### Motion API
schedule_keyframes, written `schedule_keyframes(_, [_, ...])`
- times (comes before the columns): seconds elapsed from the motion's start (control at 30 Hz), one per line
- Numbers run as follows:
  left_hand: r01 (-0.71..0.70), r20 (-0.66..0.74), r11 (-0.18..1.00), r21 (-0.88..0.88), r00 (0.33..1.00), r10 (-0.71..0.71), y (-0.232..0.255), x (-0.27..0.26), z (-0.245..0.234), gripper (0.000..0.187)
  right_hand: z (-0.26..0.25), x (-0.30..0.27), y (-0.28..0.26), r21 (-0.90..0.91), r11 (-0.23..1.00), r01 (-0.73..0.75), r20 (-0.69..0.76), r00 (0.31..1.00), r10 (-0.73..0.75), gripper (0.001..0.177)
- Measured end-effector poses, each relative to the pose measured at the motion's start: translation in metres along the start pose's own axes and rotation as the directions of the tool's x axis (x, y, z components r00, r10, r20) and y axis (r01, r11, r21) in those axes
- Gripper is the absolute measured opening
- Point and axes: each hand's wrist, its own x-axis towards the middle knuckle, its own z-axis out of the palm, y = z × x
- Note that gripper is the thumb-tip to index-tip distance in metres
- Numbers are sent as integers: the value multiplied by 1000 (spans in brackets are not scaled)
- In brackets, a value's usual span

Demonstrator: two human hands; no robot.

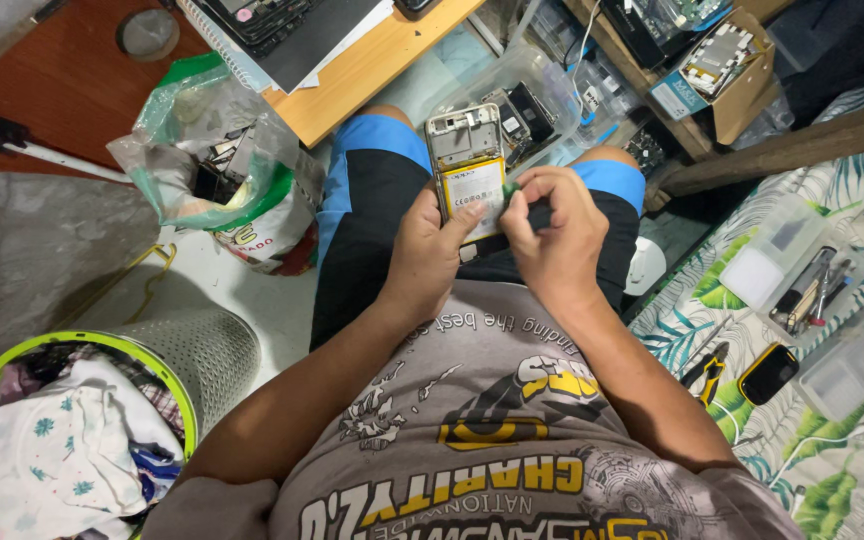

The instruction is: The person disassembles a smartphone using a screwdriver, removing screws and prying open the casing to access internal components. They then place the device aside and pick up a battery to continue working on it.

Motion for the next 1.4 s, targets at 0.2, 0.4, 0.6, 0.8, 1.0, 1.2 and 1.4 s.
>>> schedule_keyframes(0.2, [39, 33, 991, -126, 999, -35, 0, 4, -2, 28, 9, -3, 25, 369, 833, -412, 98, 909, 405, 11])
schedule_keyframes(0.4, [44, 3, 989, -144, 999, -44, -4, 8, -5, 30, 13, 0, 28, 562, 676, -477, 202, 872, 446, 18])
schedule_keyframes(0.6, [19, -2, 987, -162, 1000, -19, 0, 9, -4, 36, 13, -2, 18, 333, 888, -319, 170, 946, 276, 17])
schedule_keyframes(0.8, [86, 109, 957, -276, 992, -58, 25, 3, 5, 43, 6, 0, 14, 335, 800, -498, 282, 863, 419, 9])
schedule_keyframes(1.0, [161, 114, 904, -395, 986, -125, 22, 6, -8, 71, 10, -2, 12, 404, 703, -585, 319, 810, 491, 7])
schedule_keyframes(1.2, [213, -3, 859, -465, 970, -242, 18, 8, -14, 67, 9, -8, 24, 541, 678, -497, 299, 868, 397, 6])
schedule_keyframes(1.4, [214, -1, 841, -497, 969, -247, 21, 7, -9, 63, 6, -5, 24, 600, 622, -503, 277, 860, 428, 21])
